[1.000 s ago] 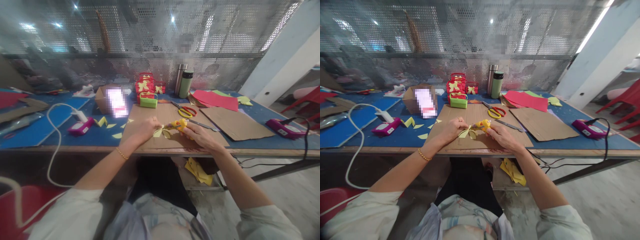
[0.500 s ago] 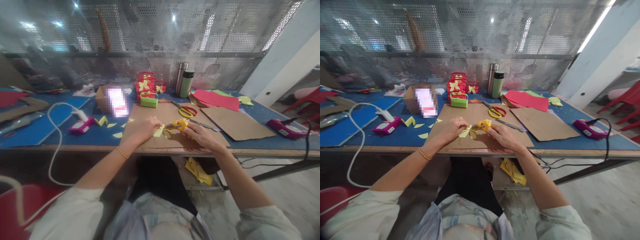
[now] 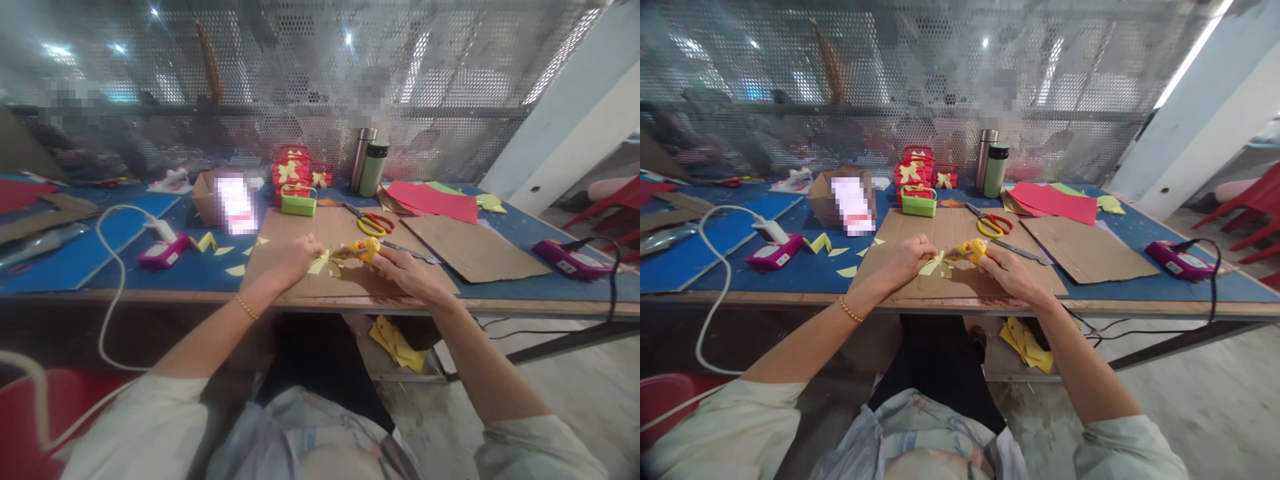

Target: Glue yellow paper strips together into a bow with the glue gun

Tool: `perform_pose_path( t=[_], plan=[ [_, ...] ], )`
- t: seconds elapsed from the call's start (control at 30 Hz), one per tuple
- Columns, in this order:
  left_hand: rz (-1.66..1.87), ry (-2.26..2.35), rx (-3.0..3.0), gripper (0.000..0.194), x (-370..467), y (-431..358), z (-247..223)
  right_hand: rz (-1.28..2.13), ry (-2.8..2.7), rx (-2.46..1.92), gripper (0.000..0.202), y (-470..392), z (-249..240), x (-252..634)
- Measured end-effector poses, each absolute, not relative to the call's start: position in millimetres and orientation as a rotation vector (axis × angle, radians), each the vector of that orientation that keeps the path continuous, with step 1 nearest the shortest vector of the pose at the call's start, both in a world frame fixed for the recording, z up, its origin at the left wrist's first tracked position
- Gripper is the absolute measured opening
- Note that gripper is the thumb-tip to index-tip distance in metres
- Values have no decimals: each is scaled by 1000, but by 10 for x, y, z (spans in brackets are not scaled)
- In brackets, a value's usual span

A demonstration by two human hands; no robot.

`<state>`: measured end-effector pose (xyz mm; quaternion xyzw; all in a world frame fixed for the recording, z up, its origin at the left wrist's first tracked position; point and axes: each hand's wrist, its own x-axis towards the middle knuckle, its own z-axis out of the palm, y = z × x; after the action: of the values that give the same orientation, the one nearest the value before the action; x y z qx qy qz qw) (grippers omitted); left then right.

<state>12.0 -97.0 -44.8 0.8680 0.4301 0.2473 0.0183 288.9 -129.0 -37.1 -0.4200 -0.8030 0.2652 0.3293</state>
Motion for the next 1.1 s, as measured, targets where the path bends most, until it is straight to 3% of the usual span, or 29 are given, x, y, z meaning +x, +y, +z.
perform_pose_path(
  t=[0.4, 0.6, 0.83, 1.1],
  plan=[
    [719, 1406, 2704, 20, 129, -949, -461, 697, -2157, -1094, 52, -1286, -335, 2821],
    [848, 1563, 2418, 23, 68, -1046, -382, 696, -2156, -1093, 53, -1274, -359, 2828],
    [661, 1621, 2537, 14, -141, -1276, -204, 758, -2139, -1095, 53, -1288, -364, 2833],
    [497, 1747, 2592, 27, -44, -1362, -169, 753, -2140, -1068, 55, -1285, -373, 2830]
  ],
)
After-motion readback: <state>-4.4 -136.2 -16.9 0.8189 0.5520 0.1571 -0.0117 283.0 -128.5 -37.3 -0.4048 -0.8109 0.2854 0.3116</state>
